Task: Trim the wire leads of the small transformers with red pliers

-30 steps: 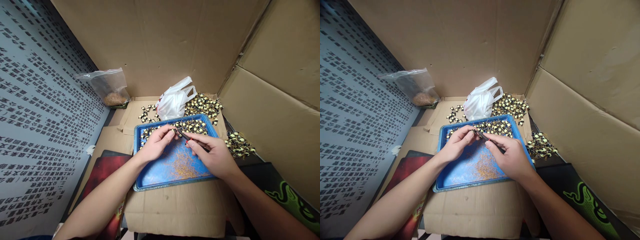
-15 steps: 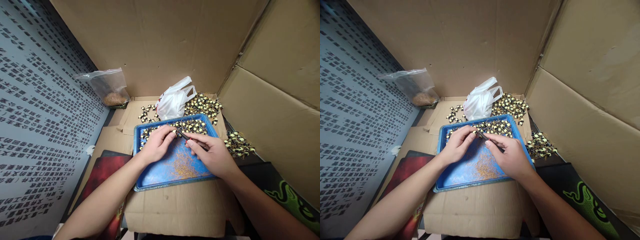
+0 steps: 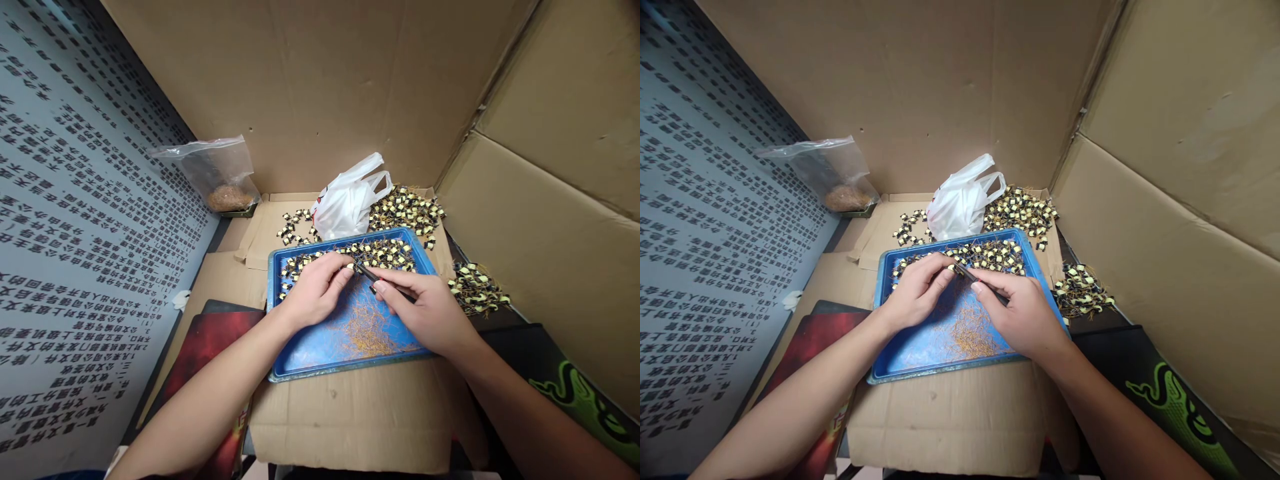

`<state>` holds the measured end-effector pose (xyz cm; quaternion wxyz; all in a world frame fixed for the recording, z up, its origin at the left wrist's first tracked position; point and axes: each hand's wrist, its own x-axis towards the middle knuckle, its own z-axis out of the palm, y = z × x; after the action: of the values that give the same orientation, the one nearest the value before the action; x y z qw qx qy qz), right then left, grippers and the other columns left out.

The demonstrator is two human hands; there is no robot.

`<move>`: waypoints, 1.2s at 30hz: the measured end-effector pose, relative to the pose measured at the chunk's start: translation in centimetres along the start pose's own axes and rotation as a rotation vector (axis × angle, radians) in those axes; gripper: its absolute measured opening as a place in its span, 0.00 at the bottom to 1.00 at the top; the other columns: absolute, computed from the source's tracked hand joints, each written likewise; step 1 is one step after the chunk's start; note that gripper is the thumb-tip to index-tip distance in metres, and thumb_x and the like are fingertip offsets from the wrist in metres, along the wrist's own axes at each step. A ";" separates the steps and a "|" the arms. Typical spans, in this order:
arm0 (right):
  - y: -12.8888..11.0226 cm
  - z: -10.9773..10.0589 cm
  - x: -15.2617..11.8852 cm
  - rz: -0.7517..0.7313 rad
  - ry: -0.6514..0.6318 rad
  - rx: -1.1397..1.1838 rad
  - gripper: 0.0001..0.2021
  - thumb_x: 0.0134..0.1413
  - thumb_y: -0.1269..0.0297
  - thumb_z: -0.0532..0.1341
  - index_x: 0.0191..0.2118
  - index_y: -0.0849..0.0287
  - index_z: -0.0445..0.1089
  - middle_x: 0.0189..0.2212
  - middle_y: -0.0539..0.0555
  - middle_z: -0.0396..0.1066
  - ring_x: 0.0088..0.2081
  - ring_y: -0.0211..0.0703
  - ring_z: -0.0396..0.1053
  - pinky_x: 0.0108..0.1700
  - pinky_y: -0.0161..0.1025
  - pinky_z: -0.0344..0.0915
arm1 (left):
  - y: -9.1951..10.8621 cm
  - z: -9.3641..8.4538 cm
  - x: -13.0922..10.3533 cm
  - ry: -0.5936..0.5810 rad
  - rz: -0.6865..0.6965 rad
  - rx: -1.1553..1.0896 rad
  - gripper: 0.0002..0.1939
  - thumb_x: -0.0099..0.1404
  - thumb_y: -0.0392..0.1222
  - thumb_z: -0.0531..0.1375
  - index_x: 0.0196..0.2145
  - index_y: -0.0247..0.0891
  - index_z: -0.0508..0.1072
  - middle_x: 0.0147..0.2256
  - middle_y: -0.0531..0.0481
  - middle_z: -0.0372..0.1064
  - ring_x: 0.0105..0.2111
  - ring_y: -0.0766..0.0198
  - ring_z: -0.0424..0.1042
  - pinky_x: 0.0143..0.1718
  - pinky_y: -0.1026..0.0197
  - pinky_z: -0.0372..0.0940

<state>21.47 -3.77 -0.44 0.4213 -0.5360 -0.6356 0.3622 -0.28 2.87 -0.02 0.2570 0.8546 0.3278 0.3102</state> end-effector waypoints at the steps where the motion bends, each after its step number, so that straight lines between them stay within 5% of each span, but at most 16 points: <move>1: 0.1 -0.1 0.0 -0.009 -0.009 -0.028 0.19 0.68 0.59 0.62 0.58 0.58 0.80 0.39 0.59 0.85 0.42 0.53 0.83 0.49 0.53 0.81 | 0.0 0.0 0.0 -0.010 -0.013 -0.021 0.14 0.80 0.46 0.53 0.44 0.36 0.74 0.38 0.47 0.74 0.40 0.59 0.72 0.44 0.58 0.64; 7: 0.2 -0.6 -0.1 -0.032 -0.050 -0.107 0.19 0.68 0.59 0.62 0.58 0.59 0.80 0.48 0.60 0.84 0.50 0.55 0.82 0.58 0.55 0.77 | -0.3 -0.1 0.1 -0.096 -0.114 -0.259 0.19 0.79 0.52 0.53 0.38 0.36 0.73 0.33 0.50 0.70 0.34 0.62 0.67 0.39 0.60 0.61; 15: 0.1 0.3 0.1 -0.008 0.002 0.091 0.19 0.67 0.59 0.63 0.58 0.60 0.79 0.38 0.58 0.84 0.39 0.49 0.83 0.48 0.49 0.81 | -0.9 0.6 0.1 -0.026 -0.196 -0.590 0.18 0.78 0.55 0.56 0.42 0.36 0.73 0.33 0.50 0.69 0.33 0.64 0.66 0.38 0.61 0.62; 25: 0.1 0.5 0.0 0.025 0.031 0.150 0.19 0.65 0.59 0.64 0.57 0.60 0.80 0.32 0.56 0.81 0.34 0.46 0.80 0.44 0.46 0.81 | -0.2 0.1 0.1 0.026 -0.057 -0.124 0.14 0.80 0.48 0.54 0.47 0.38 0.75 0.41 0.46 0.77 0.43 0.58 0.74 0.48 0.56 0.66; 36: -0.2 0.4 0.2 0.035 0.019 0.102 0.18 0.66 0.59 0.63 0.55 0.61 0.80 0.33 0.57 0.82 0.31 0.45 0.78 0.38 0.45 0.80 | -0.3 0.1 -0.1 0.026 0.039 0.083 0.12 0.80 0.43 0.53 0.49 0.36 0.73 0.41 0.44 0.76 0.42 0.57 0.74 0.47 0.56 0.67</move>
<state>21.04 -3.66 -0.36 0.4478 -0.5285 -0.6026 0.3962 -0.35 2.95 -0.32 0.2108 0.8665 0.3271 0.3125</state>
